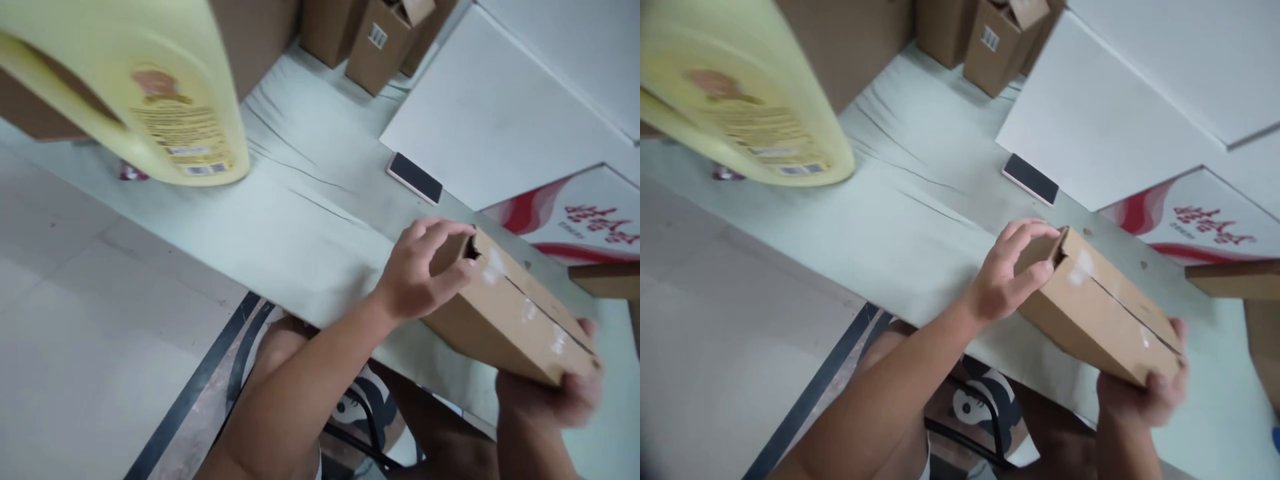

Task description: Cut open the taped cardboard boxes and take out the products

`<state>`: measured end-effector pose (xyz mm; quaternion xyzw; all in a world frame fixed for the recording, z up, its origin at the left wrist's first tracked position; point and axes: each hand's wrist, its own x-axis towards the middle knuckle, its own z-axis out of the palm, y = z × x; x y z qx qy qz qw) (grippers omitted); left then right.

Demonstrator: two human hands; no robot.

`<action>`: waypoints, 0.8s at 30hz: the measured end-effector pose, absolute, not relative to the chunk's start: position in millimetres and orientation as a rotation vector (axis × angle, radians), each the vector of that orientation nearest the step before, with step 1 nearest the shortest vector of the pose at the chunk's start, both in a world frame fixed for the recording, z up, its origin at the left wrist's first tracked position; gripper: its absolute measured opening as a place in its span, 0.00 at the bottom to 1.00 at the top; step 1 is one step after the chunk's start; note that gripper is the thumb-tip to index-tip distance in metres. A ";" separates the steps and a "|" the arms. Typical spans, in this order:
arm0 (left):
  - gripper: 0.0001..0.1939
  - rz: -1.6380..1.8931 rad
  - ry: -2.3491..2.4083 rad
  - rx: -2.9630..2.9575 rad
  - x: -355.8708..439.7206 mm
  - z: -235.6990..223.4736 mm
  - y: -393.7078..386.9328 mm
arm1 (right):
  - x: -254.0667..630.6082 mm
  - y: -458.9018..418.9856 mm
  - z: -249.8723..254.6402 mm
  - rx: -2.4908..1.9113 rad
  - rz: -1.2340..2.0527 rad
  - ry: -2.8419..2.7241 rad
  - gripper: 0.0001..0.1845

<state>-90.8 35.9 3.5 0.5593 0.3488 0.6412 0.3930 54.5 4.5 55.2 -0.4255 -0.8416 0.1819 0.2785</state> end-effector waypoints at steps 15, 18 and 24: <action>0.29 1.272 0.613 1.357 -64.3 -18.0 66.0 | 202.6 -27.6 -20.1 -1.220 0.521 -1.295 0.26; 0.30 1.252 0.668 1.264 -62.4 -15.1 60.6 | 214.3 -30.6 -17.7 -1.252 0.470 -1.256 0.27; 0.30 1.315 0.783 1.185 -58.6 -5.6 57.6 | 265.0 -46.6 -10.9 -2.125 0.195 -1.025 0.18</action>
